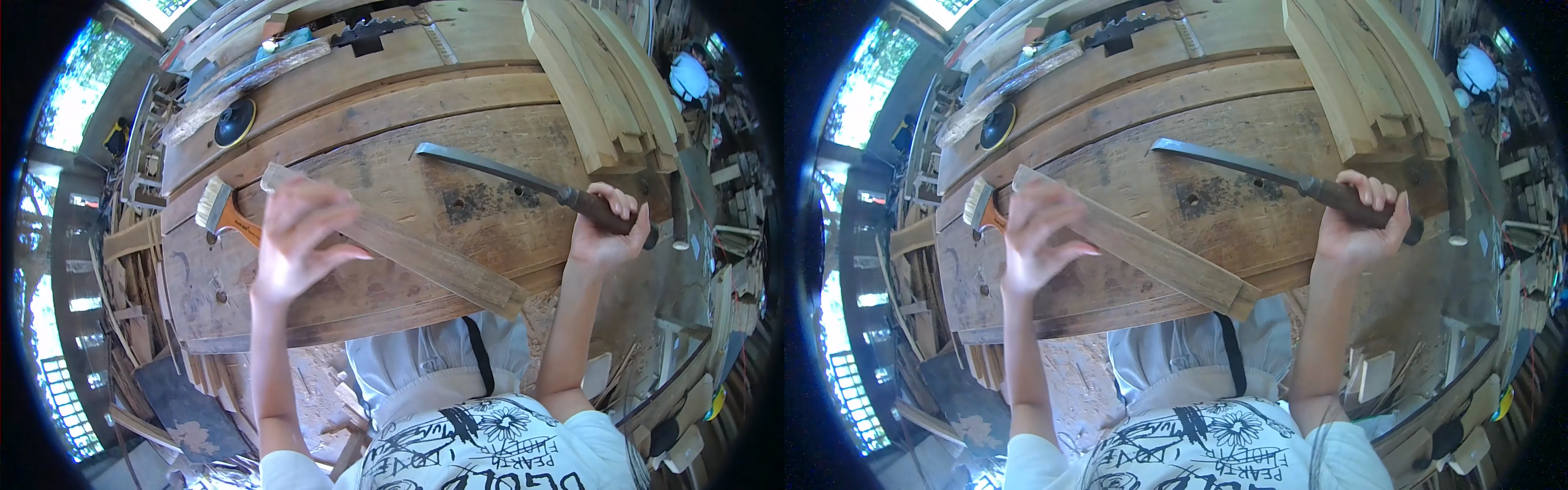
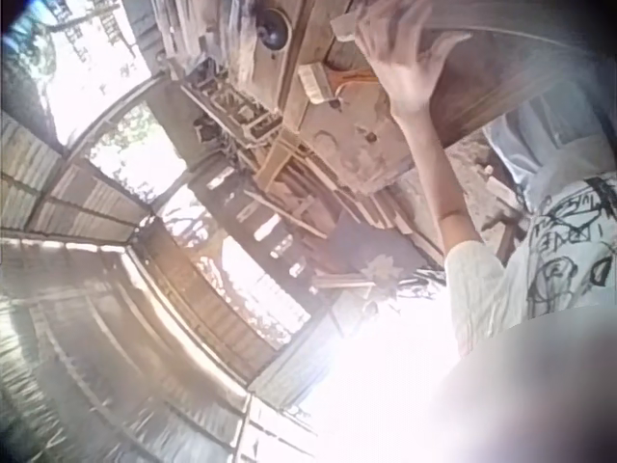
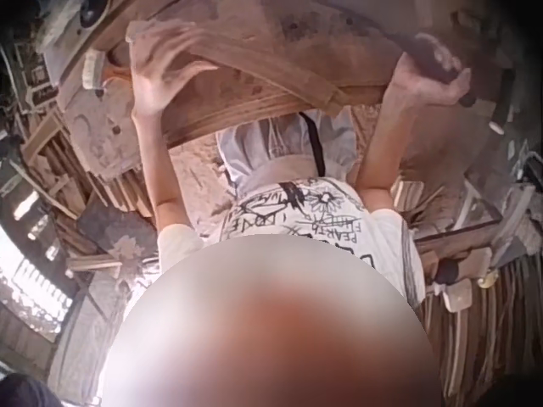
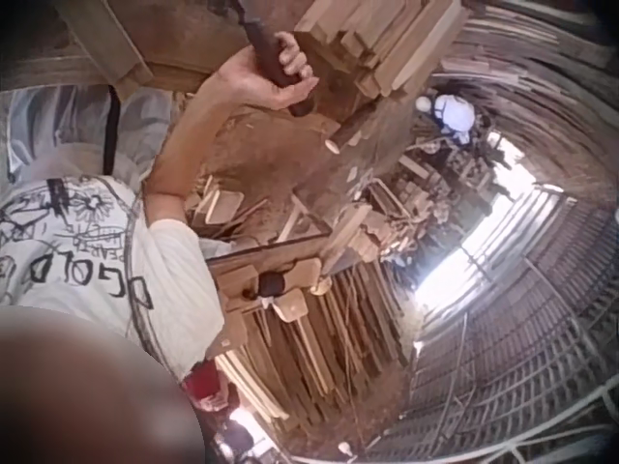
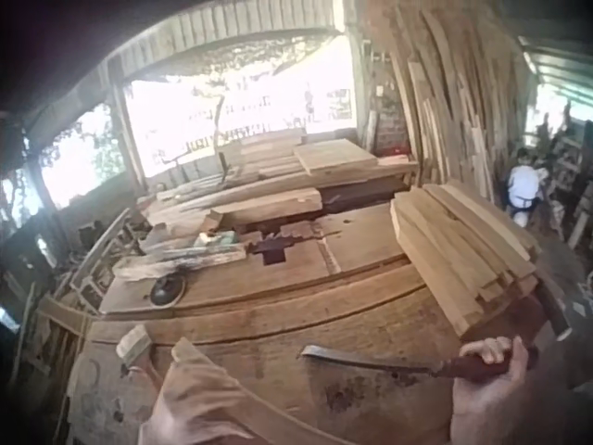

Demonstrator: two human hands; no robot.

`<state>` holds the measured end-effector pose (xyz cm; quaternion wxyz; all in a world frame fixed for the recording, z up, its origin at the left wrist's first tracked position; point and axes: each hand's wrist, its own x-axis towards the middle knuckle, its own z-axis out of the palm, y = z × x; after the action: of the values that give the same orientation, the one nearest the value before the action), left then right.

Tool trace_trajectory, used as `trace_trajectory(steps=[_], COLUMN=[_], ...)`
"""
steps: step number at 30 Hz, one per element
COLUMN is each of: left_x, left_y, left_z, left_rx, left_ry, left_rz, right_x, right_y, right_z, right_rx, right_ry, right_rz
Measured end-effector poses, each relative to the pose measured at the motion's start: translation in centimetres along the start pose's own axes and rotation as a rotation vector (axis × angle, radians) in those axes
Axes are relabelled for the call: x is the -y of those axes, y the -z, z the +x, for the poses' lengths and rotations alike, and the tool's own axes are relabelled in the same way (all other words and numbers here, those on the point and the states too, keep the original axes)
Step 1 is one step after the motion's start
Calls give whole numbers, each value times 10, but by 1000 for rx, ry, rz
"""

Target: Sand and shape a piece of wood using a sanding block and a rasp tool.

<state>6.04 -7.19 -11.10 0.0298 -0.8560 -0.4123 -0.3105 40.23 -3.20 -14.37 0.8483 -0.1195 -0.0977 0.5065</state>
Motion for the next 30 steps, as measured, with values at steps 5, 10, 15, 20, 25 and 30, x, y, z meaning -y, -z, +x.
trace_trajectory(steps=[5,10,15,20,25,30], left_x=[35,55,66,68,67,63], left_y=[17,13,3,3,3,2], left_z=[14,4,-5,-8,-7,-7], left_rx=[75,141,19,-18,-11,-10], left_ry=[199,222,242,269,289,317], left_rz=[-76,-193,-192,-154,-144,-149], right_x=[33,90,126,134,133,134], right_y=[-15,-50,-52,-39,-32,-29], right_z=[11,2,-20,-26,-24,-20], right_rx=[428,536,541,501,422,388], right_ry=[-20,11,-79,-90,-79,-102], right_rz=[89,200,210,89,71,70])
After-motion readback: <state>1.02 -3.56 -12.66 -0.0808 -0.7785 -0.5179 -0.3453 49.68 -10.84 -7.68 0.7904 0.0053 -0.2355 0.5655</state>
